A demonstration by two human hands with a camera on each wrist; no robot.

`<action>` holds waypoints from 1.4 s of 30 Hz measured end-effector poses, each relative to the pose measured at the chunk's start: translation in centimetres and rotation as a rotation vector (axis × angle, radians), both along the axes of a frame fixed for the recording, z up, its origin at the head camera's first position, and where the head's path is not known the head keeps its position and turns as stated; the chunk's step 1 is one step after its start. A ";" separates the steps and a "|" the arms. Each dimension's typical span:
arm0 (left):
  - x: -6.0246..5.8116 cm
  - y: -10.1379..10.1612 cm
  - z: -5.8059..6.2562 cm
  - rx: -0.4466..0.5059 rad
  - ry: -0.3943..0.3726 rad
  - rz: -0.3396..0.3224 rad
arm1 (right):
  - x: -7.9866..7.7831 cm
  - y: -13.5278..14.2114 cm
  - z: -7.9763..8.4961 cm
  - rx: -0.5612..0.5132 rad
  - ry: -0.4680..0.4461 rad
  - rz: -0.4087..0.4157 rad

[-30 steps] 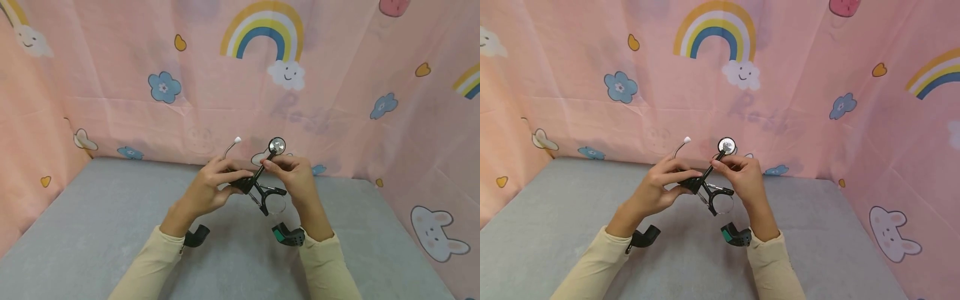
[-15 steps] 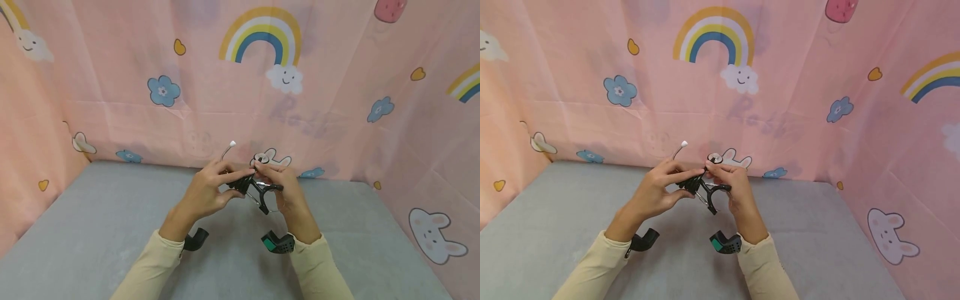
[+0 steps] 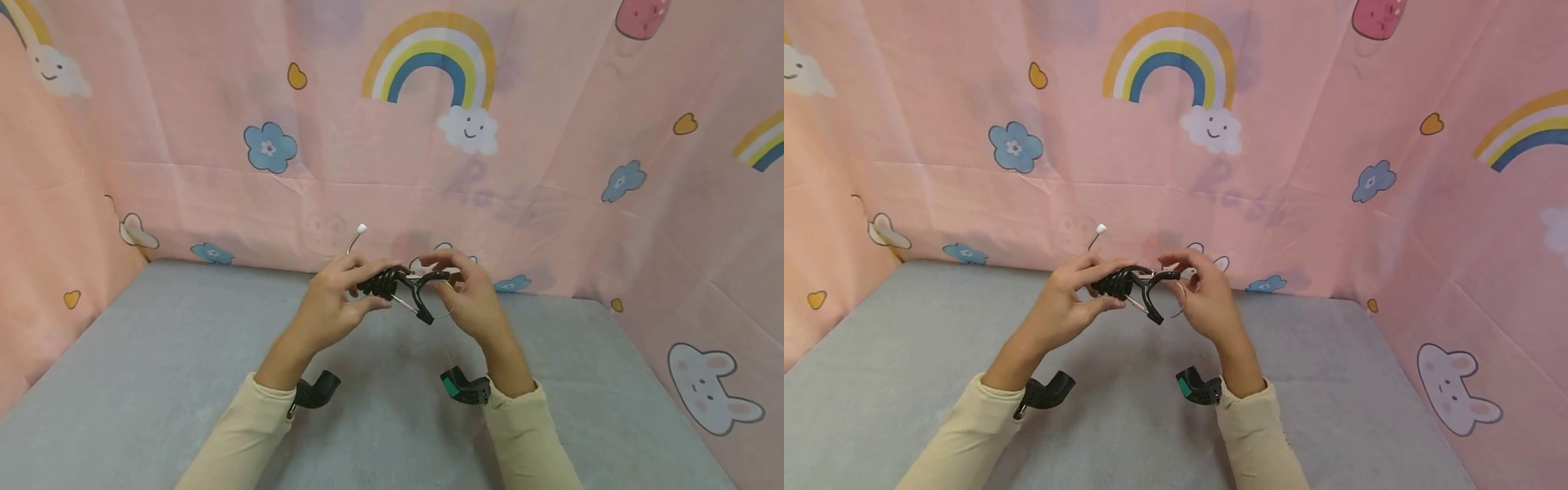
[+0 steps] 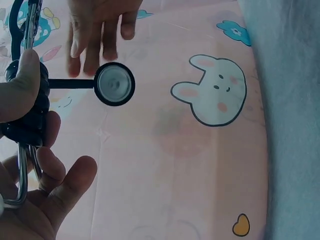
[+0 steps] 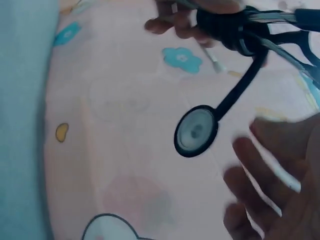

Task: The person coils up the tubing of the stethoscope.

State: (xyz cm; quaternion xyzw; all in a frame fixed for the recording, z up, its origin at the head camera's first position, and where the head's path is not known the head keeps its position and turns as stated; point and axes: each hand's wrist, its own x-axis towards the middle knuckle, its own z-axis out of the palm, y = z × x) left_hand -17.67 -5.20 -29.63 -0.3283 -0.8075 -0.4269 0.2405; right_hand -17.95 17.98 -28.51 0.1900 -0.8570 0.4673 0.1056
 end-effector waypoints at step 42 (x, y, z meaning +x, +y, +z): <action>0.3 1.2 0.2 0.208 0.213 0.359 | 2.6 -7.0 0.2 -0.824 -0.535 0.053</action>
